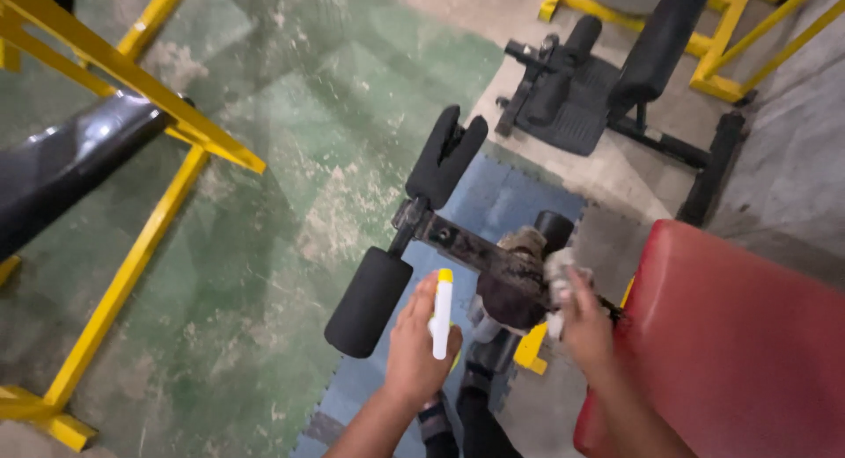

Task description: Cleaning and wiping down a weight training bench using a disinfectant spray and a cloth.

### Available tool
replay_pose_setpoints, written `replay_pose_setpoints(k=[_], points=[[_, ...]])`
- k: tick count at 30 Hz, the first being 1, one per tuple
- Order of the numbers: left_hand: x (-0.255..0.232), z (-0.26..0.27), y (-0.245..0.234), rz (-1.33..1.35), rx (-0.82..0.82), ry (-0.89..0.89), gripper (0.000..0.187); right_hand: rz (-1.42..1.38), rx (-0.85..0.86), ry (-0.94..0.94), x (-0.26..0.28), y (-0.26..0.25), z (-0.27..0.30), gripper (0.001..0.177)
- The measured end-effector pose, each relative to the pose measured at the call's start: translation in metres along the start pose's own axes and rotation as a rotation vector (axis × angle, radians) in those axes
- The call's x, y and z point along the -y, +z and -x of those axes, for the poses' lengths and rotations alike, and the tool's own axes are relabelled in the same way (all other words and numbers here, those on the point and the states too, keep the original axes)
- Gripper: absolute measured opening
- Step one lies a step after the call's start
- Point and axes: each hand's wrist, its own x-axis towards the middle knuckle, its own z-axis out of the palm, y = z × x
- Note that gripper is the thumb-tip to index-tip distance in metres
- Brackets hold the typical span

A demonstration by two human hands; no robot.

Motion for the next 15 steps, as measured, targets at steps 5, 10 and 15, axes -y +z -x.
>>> replay_pose_setpoints(k=[5,10,15], points=[[-0.008,0.002,0.000,-0.009,0.025,0.100,0.078,-0.834,-0.350,0.750,0.045,-0.048,-0.010,0.050],[-0.030,0.014,-0.003,0.016,0.067,0.158,0.074,-1.629,-0.412,0.580,-0.005,-0.063,0.001,0.042],[-0.047,0.031,0.003,0.100,0.121,0.223,0.075,-1.902,-0.111,-0.015,0.032,-0.121,0.052,0.063]])
